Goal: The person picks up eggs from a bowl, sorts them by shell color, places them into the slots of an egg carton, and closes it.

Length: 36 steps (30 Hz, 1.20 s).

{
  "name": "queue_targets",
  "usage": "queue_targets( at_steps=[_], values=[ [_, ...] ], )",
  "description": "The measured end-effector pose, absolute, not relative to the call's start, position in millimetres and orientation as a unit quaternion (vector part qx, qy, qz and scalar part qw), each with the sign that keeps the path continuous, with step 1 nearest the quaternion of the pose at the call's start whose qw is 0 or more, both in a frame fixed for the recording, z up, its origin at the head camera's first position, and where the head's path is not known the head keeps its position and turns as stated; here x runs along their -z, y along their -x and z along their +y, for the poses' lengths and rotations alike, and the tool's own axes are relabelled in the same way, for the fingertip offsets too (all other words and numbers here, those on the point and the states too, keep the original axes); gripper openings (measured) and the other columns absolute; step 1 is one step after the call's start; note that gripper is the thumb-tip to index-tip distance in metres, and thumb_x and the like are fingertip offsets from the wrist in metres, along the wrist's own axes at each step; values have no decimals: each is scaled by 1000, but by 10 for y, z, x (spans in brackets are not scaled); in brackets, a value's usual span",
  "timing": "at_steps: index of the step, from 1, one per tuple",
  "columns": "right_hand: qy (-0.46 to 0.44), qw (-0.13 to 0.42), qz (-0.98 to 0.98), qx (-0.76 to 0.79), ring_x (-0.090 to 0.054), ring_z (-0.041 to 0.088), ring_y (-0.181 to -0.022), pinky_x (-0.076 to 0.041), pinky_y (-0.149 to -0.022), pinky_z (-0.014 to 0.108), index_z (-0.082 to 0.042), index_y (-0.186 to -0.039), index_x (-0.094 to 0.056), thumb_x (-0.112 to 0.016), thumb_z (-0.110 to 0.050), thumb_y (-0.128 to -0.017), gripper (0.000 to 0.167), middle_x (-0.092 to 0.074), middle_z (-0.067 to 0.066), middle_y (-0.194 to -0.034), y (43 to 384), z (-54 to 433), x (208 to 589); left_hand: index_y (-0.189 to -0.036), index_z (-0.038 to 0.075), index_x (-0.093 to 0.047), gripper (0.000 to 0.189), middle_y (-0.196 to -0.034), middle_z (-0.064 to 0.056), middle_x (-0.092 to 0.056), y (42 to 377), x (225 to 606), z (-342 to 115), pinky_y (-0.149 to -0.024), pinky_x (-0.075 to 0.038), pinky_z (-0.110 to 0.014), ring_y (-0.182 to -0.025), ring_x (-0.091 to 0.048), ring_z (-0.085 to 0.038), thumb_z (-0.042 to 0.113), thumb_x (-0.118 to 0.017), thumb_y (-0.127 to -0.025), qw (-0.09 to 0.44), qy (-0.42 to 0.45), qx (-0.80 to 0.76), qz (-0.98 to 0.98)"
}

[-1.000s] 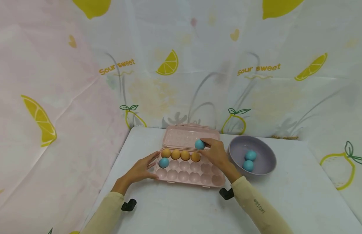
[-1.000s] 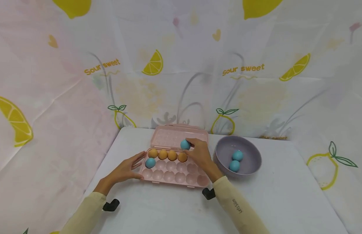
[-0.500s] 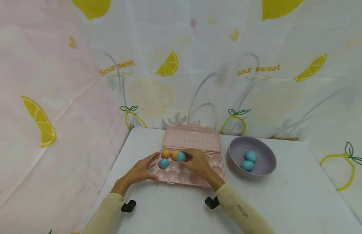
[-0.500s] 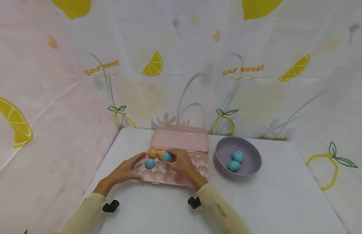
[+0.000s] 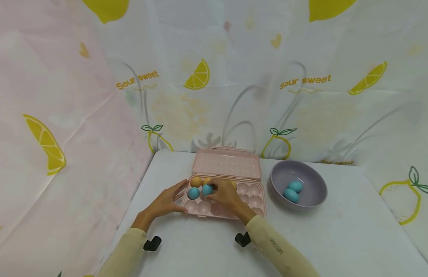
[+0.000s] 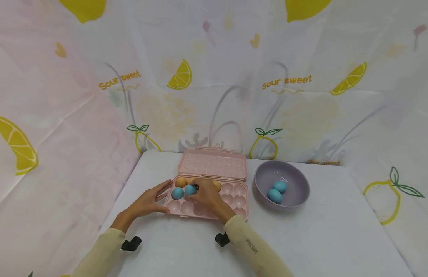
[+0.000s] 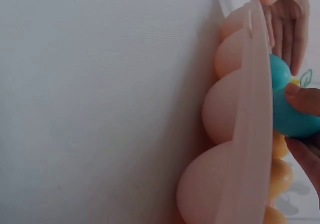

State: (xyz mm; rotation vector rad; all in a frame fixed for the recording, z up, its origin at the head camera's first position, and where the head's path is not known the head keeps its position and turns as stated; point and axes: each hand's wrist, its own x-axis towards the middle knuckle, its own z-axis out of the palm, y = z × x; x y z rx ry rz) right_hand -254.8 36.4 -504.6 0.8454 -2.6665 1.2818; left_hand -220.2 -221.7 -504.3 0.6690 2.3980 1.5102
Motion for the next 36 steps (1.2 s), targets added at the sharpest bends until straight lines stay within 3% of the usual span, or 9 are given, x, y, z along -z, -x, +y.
queue_targets(
  at_steps=[5,12,17,22,30,36],
  values=[
    [-264,41,-881,-390,-64,11,-94,-57,-85,26,-9,-110,-68,-83,-15,-78,36,-68,-2,-105,2533,339,5096,-153,-2,-21,107,-157,-19,-26,2203,5053,-2211,-107,-39,-44,-141,-31,-36,5,-87,-69,112,-225,-512,822],
    [-239,13,-894,-378,-57,10,-99,-55,-91,32,-12,-116,-65,-81,-19,-82,39,-62,-6,-110,2491,333,5174,-152,-4,-21,107,-156,-21,-26,2213,5048,-2213,-107,-39,-44,-142,-28,-37,4,-88,-68,106,-235,-518,816],
    [-224,12,-910,-349,-54,8,-93,-56,-79,30,-16,-118,-64,-82,-25,-81,42,-59,-10,-105,2468,309,5202,-152,-5,-20,108,-156,-22,-25,2245,5118,-2218,-107,-38,-44,-142,-27,-37,2,-88,-67,106,-235,-514,818],
    [-240,26,-913,-329,-49,10,-84,-50,-70,24,-16,-111,-63,-81,-26,-81,36,-55,-8,-94,2454,280,5218,-154,1,-19,112,-158,-17,-25,2322,5304,-2269,-108,-39,-39,-143,-27,-33,6,-89,-67,103,-232,-505,825],
    [-270,50,-906,-322,-50,9,-86,-53,-81,26,-11,-114,-65,-80,-25,-82,38,-59,-6,-98,2468,267,5233,-155,8,-22,113,-158,-9,-27,2346,5345,-2306,-106,-41,-30,-143,-30,-26,21,-90,-66,103,-234,-505,824],
    [-268,46,-905,-327,-51,9,-90,-54,-85,26,-8,-119,-66,-79,-26,-84,42,-61,-5,-102,2464,281,5202,-155,8,-22,113,-158,-9,-27,2343,5341,-2307,-106,-41,-31,-143,-29,-27,21,-90,-66,105,-232,-500,827]
  ],
)
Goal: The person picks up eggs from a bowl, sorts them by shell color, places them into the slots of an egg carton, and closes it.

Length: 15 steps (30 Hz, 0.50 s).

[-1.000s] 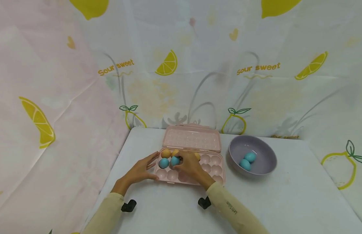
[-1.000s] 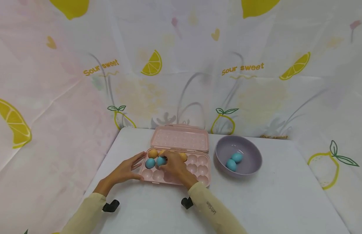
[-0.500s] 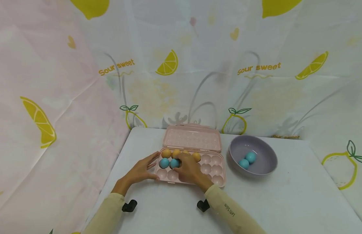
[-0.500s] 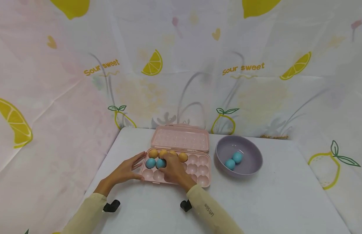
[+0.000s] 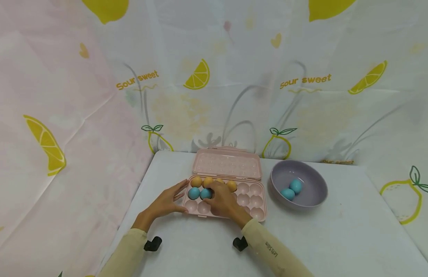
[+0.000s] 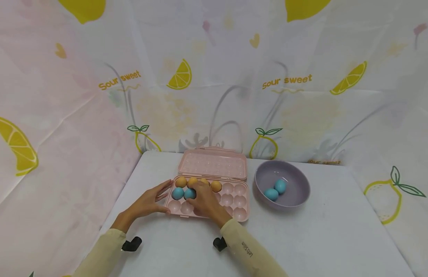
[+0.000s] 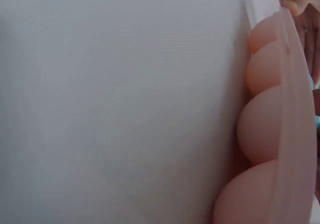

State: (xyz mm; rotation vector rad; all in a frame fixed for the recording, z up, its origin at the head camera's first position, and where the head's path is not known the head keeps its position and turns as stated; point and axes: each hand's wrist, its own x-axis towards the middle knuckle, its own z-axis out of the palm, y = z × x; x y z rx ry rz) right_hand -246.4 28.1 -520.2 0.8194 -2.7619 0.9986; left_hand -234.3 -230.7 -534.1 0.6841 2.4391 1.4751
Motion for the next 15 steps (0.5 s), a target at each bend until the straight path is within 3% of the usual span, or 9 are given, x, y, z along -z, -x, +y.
queue_targets(
  at_steps=[5,7,12,15],
  values=[
    [-273,33,-896,-348,-57,14,-90,-55,-81,26,-5,-116,-67,-77,-23,-86,37,-63,0,-103,2464,309,5084,-155,7,-21,112,-158,-12,-27,2350,5362,-2306,-106,-42,-36,-142,-30,-29,12,-90,-66,98,-227,-494,834],
    [-287,42,-889,-354,-58,18,-84,-55,-73,26,-2,-111,-67,-78,-20,-85,33,-65,5,-97,2488,335,5028,-155,5,-20,112,-158,-14,-26,2337,5341,-2294,-107,-41,-39,-142,-29,-31,8,-89,-67,97,-226,-497,832],
    [-299,92,-883,-350,-62,23,-81,-56,-66,25,0,-109,-68,-82,-14,-79,36,-67,11,-95,2572,466,4883,-153,-3,-20,109,-157,-20,-25,2246,5143,-2239,-107,-39,-43,-142,-28,-37,6,-88,-68,108,-233,-510,821],
    [-309,137,-873,-351,-66,28,-85,-59,-71,30,2,-108,-69,-83,-7,-76,36,-69,13,-100,2627,598,4767,-152,-5,-21,107,-156,-23,-26,2209,5063,-2226,-106,-40,-45,-140,-30,-40,7,-88,-69,108,-238,-510,819]
  ],
)
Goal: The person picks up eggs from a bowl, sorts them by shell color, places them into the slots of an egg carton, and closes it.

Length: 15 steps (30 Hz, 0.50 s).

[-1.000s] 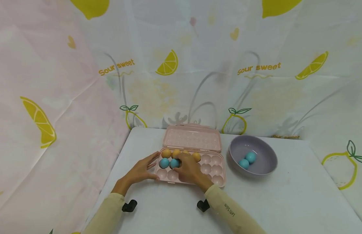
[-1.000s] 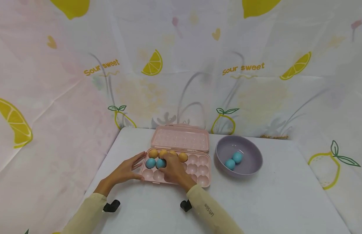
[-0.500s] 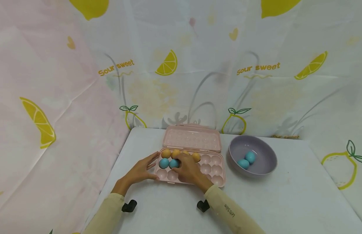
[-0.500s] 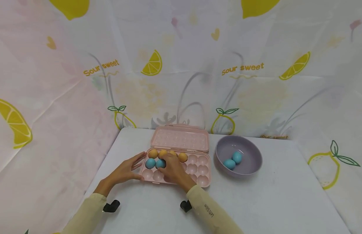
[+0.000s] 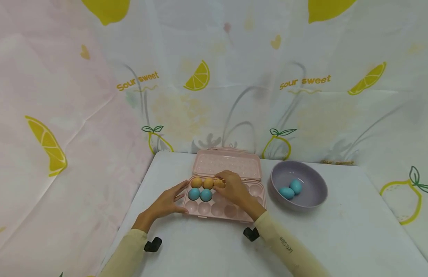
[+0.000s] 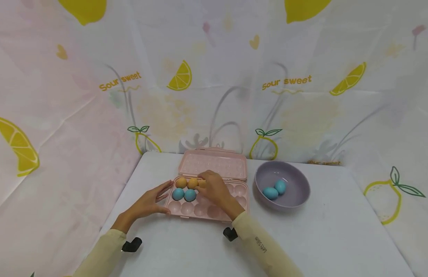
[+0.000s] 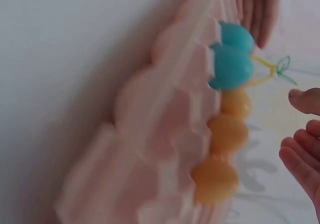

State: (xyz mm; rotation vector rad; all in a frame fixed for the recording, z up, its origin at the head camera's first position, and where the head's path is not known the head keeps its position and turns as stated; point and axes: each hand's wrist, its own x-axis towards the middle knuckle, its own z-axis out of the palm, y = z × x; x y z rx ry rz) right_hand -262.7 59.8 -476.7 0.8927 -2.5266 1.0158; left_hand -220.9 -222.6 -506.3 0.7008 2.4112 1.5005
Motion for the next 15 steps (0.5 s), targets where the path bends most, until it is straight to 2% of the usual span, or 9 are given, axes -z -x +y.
queue_targets(
  at_steps=[4,12,15],
  values=[
    [-324,189,-860,-345,-67,30,-84,-61,-71,37,5,-104,-69,-83,0,-73,34,-69,14,-96,2724,854,4620,-152,-5,-21,106,-156,-23,-26,2195,5040,-2232,-106,-40,-46,-139,-31,-41,6,-87,-69,111,-237,-512,818],
    [-291,261,-876,-282,-67,31,-76,-61,-65,37,6,-96,-69,-81,3,-70,28,-69,17,-86,2903,1536,4503,-152,-5,-21,106,-156,-23,-26,2194,5042,-2227,-106,-39,-48,-139,-31,-41,6,-87,-70,108,-237,-509,821],
    [-259,257,-895,-256,-67,33,-76,-60,-65,42,7,-95,-69,-80,4,-70,27,-69,19,-85,2929,1796,4505,-152,-4,-22,106,-156,-22,-26,2197,5051,-2231,-106,-40,-47,-140,-31,-39,7,-88,-69,108,-233,-505,824]
  ],
)
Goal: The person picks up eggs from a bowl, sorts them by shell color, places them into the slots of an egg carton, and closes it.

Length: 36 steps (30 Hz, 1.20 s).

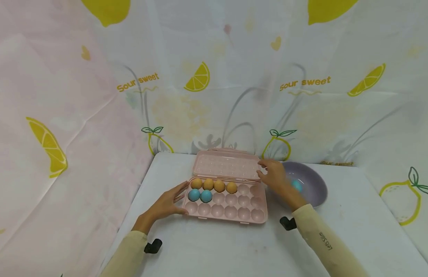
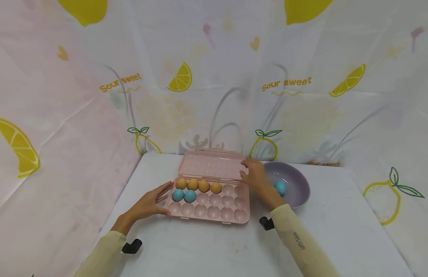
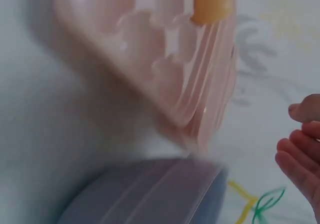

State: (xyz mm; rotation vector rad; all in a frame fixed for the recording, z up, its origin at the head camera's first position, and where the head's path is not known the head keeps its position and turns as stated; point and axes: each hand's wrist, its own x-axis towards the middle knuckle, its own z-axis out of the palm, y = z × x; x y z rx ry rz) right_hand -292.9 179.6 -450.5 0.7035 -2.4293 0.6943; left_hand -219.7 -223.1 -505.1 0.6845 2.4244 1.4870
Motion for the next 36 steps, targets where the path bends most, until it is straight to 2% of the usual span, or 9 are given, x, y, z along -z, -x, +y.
queue_targets(
  at_steps=[8,14,17,22,29,36],
  values=[
    [-210,153,-946,-194,-64,41,-83,-55,-73,53,11,-93,-68,-70,3,-70,24,-67,23,-88,2821,2316,4534,-154,1,-20,111,-157,-18,-25,2309,5293,-2288,-106,-40,-45,-141,-31,-36,7,-89,-67,101,-227,-495,833],
    [-188,85,-957,-206,-63,48,-94,-55,-79,58,16,-99,-66,-67,4,-74,29,-66,31,-98,2749,2531,4621,-155,9,-23,113,-157,-12,-28,2349,5359,-2327,-104,-43,-36,-140,-34,-31,21,-90,-65,99,-229,-492,834],
    [-180,71,-959,-205,-63,47,-95,-55,-79,57,17,-99,-66,-68,3,-74,28,-66,31,-98,2748,2603,4681,-155,10,-24,113,-158,-10,-29,2345,5348,-2327,-104,-43,-33,-140,-35,-29,26,-90,-65,100,-228,-488,836],
    [-162,55,-964,-206,-64,44,-93,-55,-79,56,15,-99,-67,-71,-2,-76,29,-67,27,-97,2750,2672,4738,-155,8,-23,113,-158,-10,-28,2332,5310,-2312,-105,-42,-33,-141,-34,-28,26,-90,-67,102,-231,-486,837],
    [-133,22,-970,-203,-66,33,-82,-56,-71,51,10,-96,-68,-74,-9,-77,27,-69,20,-92,2718,2682,4765,-155,8,-22,114,-157,-9,-29,2322,5283,-2305,-105,-42,-30,-141,-33,-26,28,-90,-66,102,-226,-482,840],
    [-134,18,-970,-204,-66,34,-82,-57,-71,50,6,-93,-70,-73,-10,-78,22,-70,15,-88,2697,2656,4832,-155,8,-22,114,-157,-9,-29,2325,5288,-2303,-105,-43,-31,-141,-35,-27,29,-90,-66,103,-226,-476,844]
  ],
)
